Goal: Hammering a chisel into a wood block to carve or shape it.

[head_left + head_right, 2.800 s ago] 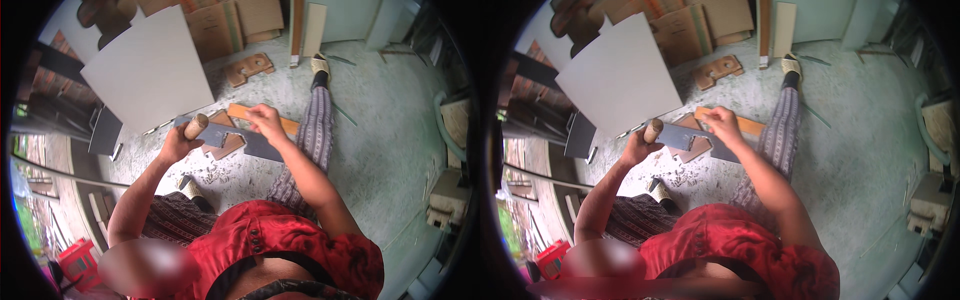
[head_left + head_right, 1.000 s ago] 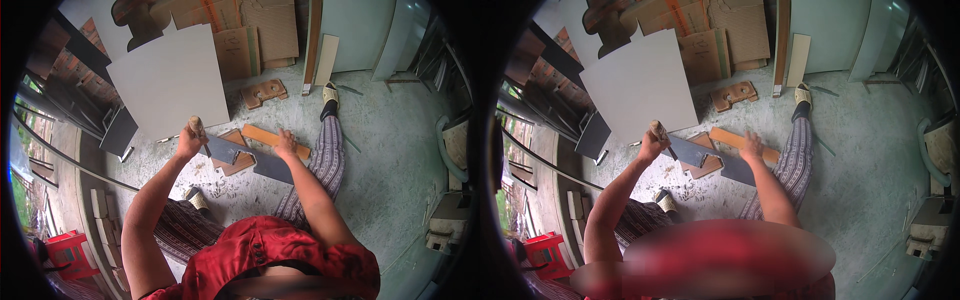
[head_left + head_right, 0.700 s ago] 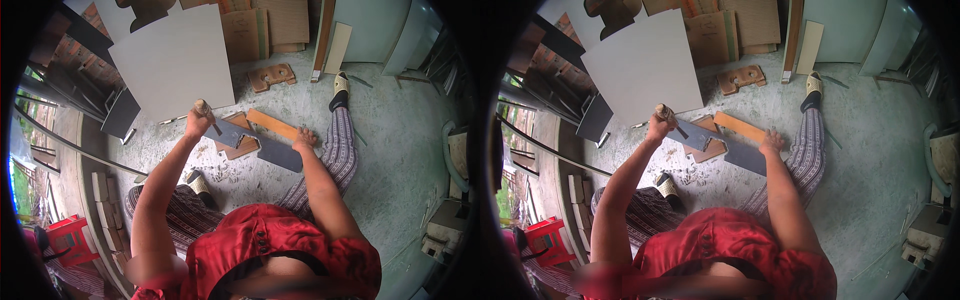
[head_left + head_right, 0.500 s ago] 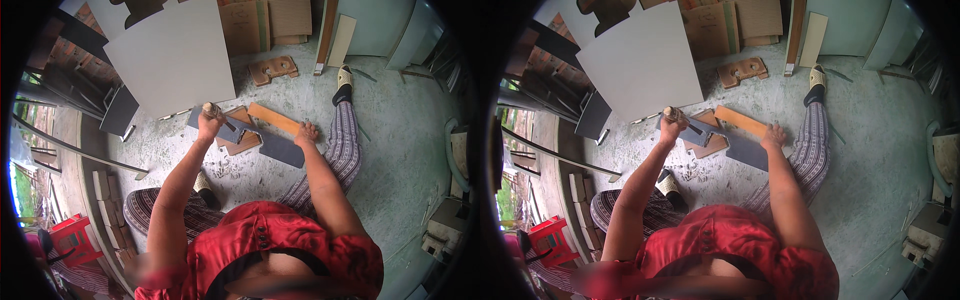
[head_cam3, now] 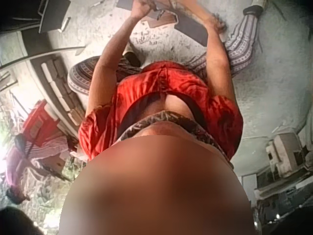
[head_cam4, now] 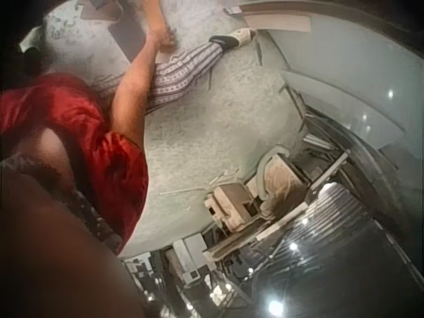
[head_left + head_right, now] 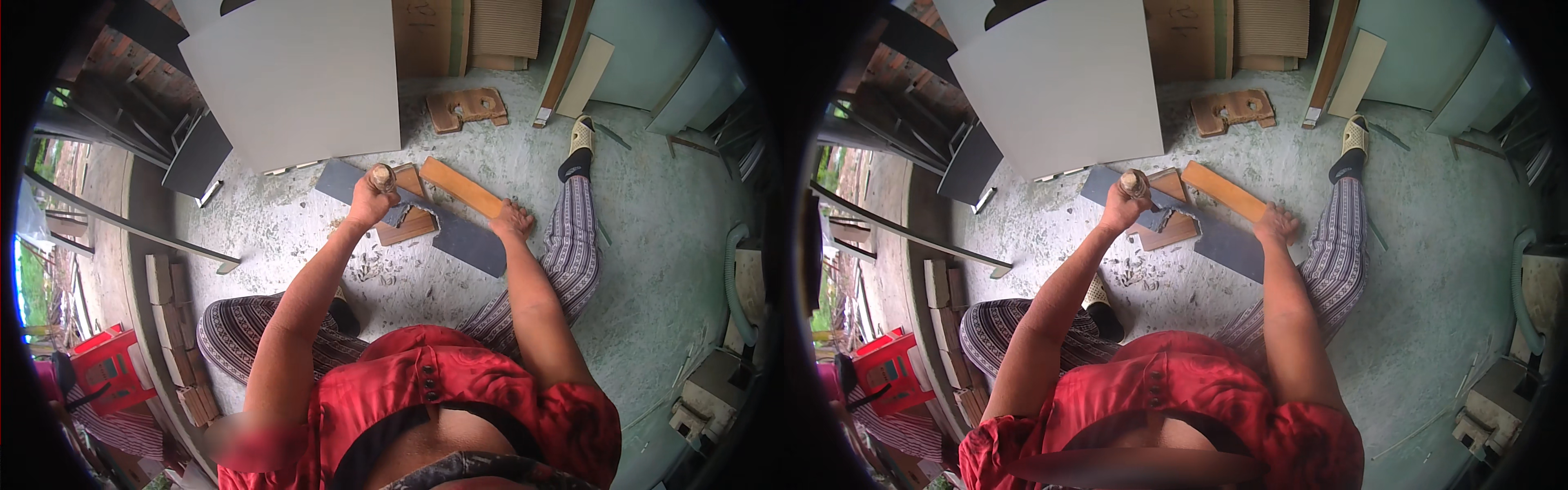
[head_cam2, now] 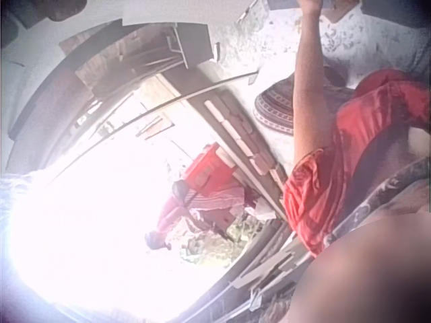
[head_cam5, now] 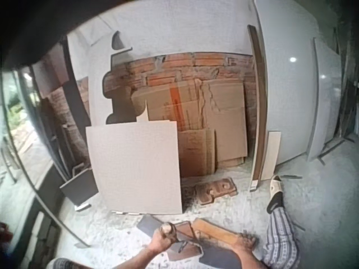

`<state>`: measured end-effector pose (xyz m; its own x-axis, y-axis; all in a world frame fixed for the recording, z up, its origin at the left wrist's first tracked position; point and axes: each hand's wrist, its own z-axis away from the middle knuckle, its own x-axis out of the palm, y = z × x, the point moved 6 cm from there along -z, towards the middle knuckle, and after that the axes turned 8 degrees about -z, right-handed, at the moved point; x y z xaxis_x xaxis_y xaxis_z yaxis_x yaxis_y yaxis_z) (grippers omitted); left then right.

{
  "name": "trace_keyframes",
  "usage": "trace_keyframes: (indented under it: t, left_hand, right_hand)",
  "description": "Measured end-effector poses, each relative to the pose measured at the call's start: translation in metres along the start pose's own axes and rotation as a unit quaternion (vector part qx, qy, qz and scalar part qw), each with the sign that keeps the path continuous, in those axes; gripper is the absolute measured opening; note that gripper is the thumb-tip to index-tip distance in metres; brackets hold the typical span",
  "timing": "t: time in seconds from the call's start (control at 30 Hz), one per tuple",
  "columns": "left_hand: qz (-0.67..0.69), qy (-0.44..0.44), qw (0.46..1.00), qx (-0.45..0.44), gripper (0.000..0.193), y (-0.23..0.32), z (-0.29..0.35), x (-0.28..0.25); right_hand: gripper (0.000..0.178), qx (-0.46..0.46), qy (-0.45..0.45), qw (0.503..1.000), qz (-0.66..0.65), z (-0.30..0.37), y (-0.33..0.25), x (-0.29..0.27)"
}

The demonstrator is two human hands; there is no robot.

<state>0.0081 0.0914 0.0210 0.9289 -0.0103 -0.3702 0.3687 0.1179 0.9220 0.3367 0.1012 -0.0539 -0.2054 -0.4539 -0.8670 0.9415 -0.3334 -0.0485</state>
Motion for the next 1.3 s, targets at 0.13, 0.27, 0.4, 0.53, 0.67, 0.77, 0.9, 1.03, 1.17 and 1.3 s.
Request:
trace_keyframes:
  t: [0.13,0.27,0.4,0.53,0.67,0.77,0.9,1.03,1.17,1.3]
  left_hand:
    - [-0.030,0.007,0.999,0.026,0.028,0.010,0.005,0.001]
    - [-0.004,-0.041,0.999,0.014,0.027,0.009,0.007,0.001]
    - [0.023,-0.055,0.998,0.025,0.028,-0.007,0.006,0.002]
    - [0.039,-0.038,0.999,0.003,0.028,-0.012,0.003,0.002]
    - [0.040,-0.064,0.997,-0.001,0.029,-0.016,0.003,0.001]
    - [0.024,-0.066,0.997,0.010,0.031,-0.013,0.002,0.000]
    - [0.066,-0.102,0.992,-0.017,0.026,-0.017,0.000,0.011]
    - [0.108,-0.073,0.991,0.018,0.026,-0.015,0.003,0.007]
    - [0.063,-0.093,0.993,0.027,0.026,-0.016,0.002,0.007]
    - [0.051,-0.102,0.993,0.031,0.022,-0.011,0.000,0.009]
  right_hand:
    - [0.069,-0.061,-0.001,0.995,-0.078,0.025,-0.017,-0.024]
    - [0.066,-0.166,0.028,0.978,-0.122,0.035,-0.033,-0.038]
    - [0.049,-0.169,-0.105,0.924,-0.326,0.065,-0.045,-0.035]
    - [0.036,-0.217,-0.150,0.811,-0.523,0.109,-0.073,-0.067]
    - [0.047,-0.370,-0.148,0.685,-0.610,0.182,-0.107,-0.143]
    - [0.056,-0.425,-0.111,0.710,-0.551,0.208,-0.112,-0.156]
    - [0.062,-0.416,-0.016,0.873,-0.254,0.194,-0.099,-0.123]
    - [0.061,-0.401,-0.103,0.813,-0.409,0.193,-0.096,-0.113]
    - [0.056,-0.405,-0.088,0.686,-0.598,0.214,-0.100,-0.147]
    - [0.058,-0.432,-0.015,0.699,-0.570,0.211,-0.098,-0.143]
